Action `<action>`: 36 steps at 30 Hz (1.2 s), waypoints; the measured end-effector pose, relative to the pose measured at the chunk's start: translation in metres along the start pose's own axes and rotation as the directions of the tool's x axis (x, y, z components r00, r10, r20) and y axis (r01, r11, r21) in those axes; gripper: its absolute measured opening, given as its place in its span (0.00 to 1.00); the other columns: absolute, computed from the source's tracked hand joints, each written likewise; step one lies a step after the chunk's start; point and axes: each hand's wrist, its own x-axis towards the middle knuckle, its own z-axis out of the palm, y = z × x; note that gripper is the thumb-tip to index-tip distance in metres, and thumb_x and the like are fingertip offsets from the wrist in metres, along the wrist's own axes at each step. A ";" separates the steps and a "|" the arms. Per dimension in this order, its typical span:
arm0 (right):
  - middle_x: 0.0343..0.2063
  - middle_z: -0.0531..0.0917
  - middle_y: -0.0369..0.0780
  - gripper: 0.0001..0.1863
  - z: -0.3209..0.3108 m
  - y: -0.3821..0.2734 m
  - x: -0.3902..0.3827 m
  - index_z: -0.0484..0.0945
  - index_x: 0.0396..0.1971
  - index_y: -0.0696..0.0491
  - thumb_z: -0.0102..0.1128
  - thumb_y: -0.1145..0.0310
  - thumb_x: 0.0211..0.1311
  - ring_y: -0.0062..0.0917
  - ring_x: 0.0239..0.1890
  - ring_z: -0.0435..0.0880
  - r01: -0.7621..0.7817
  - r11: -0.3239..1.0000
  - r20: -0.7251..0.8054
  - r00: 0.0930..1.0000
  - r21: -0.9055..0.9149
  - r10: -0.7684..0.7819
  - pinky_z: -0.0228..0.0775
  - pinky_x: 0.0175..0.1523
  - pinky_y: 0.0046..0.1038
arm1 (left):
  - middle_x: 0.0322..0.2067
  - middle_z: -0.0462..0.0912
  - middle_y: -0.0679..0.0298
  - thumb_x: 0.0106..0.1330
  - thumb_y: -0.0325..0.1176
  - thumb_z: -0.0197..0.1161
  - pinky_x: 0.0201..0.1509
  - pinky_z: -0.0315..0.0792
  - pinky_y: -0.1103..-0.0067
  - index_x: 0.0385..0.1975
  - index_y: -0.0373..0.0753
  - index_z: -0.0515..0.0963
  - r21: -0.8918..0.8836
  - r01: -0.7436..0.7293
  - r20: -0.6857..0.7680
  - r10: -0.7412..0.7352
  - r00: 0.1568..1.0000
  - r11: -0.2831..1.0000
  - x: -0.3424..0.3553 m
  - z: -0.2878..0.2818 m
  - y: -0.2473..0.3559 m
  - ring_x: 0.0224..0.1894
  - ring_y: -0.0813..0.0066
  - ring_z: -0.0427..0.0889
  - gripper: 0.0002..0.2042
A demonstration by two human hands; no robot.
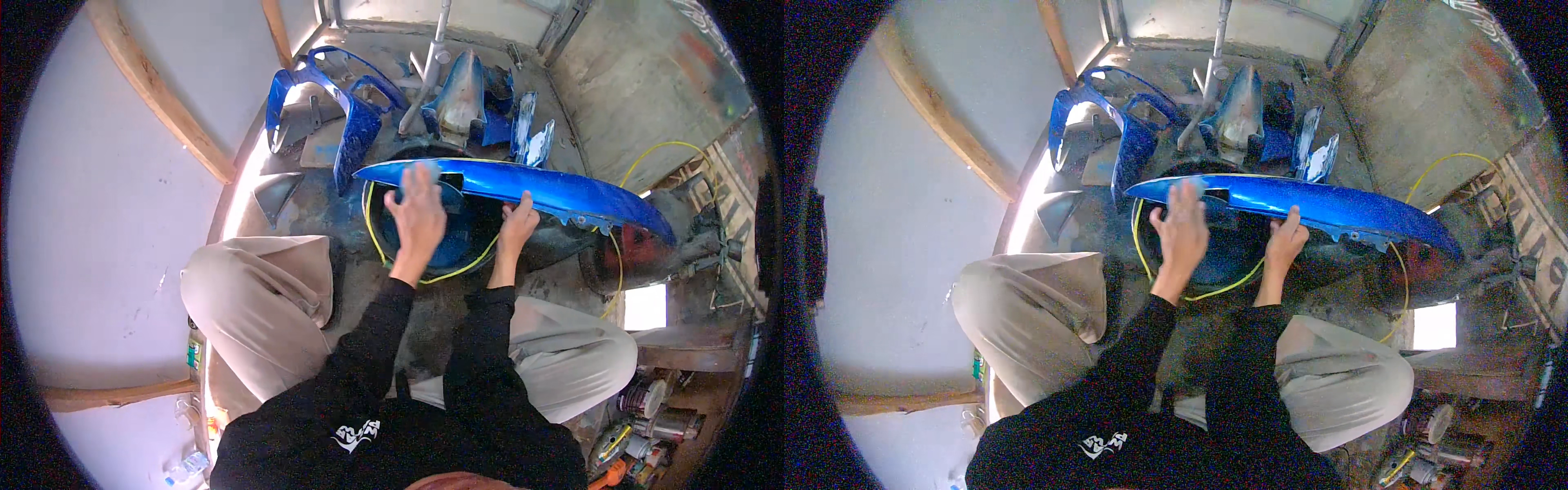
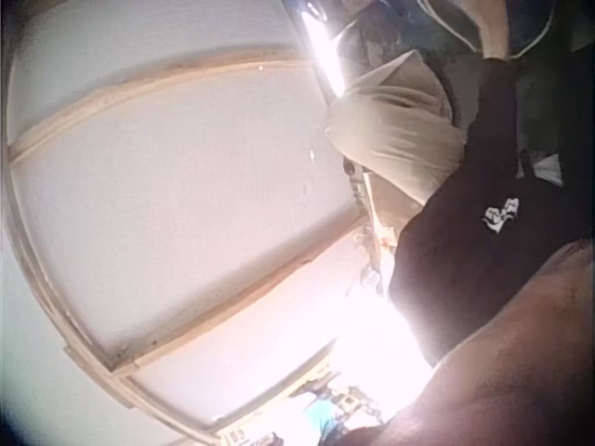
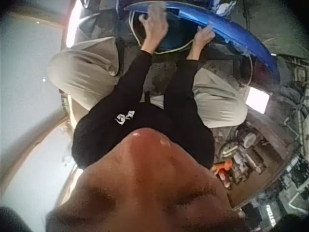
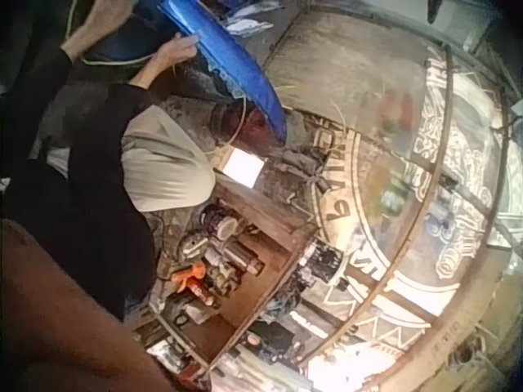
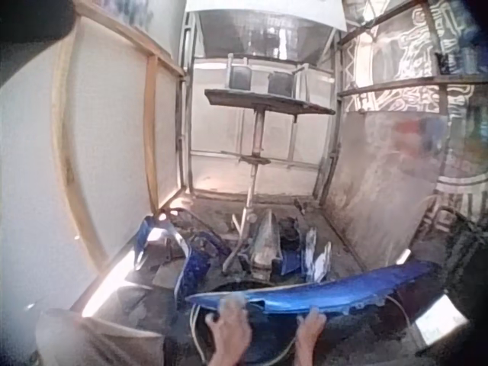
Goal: The person wet-sands a motorcycle body panel with a sanding block over a bucket of water, washes the panel in the bucket, and then sands another motorcycle body panel.
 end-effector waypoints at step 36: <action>0.15 0.79 0.38 0.32 -0.011 -0.002 0.004 0.80 0.16 0.60 0.53 0.50 0.76 0.22 0.18 0.74 0.075 0.991 0.087 0.994 -0.112 -0.065 0.65 0.27 0.29 | 0.70 0.70 0.60 0.75 0.34 0.52 0.62 0.58 0.41 0.66 0.50 0.72 -0.080 0.073 0.007 -0.073 0.997 0.994 0.023 -0.005 -0.007 0.73 0.59 0.65 0.20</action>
